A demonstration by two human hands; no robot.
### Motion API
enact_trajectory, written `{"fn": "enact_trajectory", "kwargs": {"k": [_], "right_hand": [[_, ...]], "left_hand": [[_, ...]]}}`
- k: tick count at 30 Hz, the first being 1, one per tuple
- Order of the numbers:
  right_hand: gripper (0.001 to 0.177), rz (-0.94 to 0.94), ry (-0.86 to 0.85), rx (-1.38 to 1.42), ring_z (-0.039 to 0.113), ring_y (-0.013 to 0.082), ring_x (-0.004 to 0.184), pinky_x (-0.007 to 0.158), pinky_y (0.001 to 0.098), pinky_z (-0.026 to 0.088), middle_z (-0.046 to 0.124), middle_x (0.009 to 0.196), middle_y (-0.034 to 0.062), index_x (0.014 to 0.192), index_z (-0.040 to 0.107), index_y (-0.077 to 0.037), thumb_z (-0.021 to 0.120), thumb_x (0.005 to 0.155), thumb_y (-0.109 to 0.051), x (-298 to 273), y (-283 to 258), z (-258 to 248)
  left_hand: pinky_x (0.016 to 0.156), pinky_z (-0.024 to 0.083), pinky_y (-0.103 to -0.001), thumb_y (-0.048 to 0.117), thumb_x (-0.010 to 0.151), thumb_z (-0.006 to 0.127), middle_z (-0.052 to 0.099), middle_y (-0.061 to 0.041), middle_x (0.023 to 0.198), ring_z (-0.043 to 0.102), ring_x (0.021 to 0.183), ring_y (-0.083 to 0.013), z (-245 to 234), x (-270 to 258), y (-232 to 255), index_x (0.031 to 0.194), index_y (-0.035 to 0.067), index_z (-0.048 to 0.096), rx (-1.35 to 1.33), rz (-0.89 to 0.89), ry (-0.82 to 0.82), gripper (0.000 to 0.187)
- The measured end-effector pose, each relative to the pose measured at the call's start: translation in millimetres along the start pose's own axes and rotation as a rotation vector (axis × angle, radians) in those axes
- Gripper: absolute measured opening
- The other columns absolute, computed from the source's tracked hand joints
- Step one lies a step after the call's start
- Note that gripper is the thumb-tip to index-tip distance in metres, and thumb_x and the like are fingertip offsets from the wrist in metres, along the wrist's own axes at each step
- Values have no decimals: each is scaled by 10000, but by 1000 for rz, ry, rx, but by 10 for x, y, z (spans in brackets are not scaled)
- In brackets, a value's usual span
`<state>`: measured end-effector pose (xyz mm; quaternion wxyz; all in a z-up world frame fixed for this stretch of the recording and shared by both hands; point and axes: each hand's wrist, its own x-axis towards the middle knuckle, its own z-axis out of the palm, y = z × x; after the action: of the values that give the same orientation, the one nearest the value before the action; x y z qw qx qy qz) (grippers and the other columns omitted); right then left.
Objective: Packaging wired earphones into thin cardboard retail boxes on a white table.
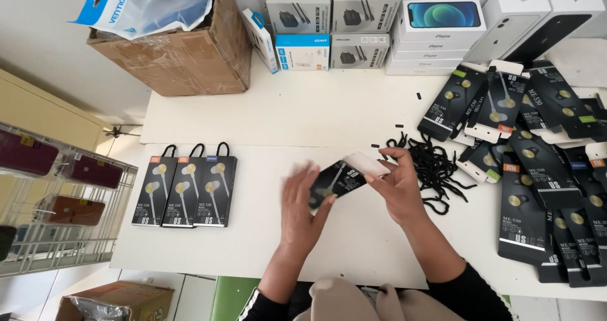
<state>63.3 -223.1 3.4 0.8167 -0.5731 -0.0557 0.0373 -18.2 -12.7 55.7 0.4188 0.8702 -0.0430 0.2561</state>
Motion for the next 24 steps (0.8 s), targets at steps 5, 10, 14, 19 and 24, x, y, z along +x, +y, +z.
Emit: {"fn": "enact_trajectory", "kwargs": {"k": [5, 10, 14, 19, 24], "right_hand": [[639, -60, 27, 27, 674, 121, 851, 799, 280, 555, 690, 931, 90, 1383, 421, -100, 760, 858, 34, 1, 81, 177], [573, 116, 28, -61, 664, 123, 803, 740, 260, 528, 713, 890, 111, 1350, 501, -40, 796, 859, -17, -114, 111, 373], [333, 171, 109, -153, 625, 95, 655, 615, 228, 500, 708, 744, 91, 1056, 642, 15, 867, 814, -27, -24, 510, 64], [306, 148, 127, -184, 544, 68, 572, 545, 198, 422, 627, 641, 54, 877, 603, -2, 896, 798, -44, 31, 549, 61], [235, 32, 103, -348, 508, 87, 506, 492, 224, 387, 583, 589, 76, 830, 621, -12, 835, 890, -89, 1, 431, 101]], "left_hand": [[711, 637, -458, 174, 904, 786, 727, -201, 1102, 772, 875, -356, 170, -122, -84, 1518, 86, 448, -254, -287, -215, 706], [669, 601, -384, 97, 913, 765, 691, -197, 1083, 734, 876, -274, 397, -247, -212, 1568, 9, 305, -617, -560, -132, 805], [668, 611, -366, 93, 866, 806, 729, -203, 1087, 739, 890, -288, 346, -237, -178, 1577, 30, 309, -658, -643, -202, 870], [700, 639, -346, 66, 861, 801, 757, -189, 1077, 769, 927, -312, 405, -352, -293, 1593, 72, 294, -594, -714, -303, 891], [1021, 544, -574, 78, 874, 790, 350, -239, 1583, 513, 1293, -548, 471, -350, -184, 1599, 71, 275, -462, -477, -165, 889]]}}
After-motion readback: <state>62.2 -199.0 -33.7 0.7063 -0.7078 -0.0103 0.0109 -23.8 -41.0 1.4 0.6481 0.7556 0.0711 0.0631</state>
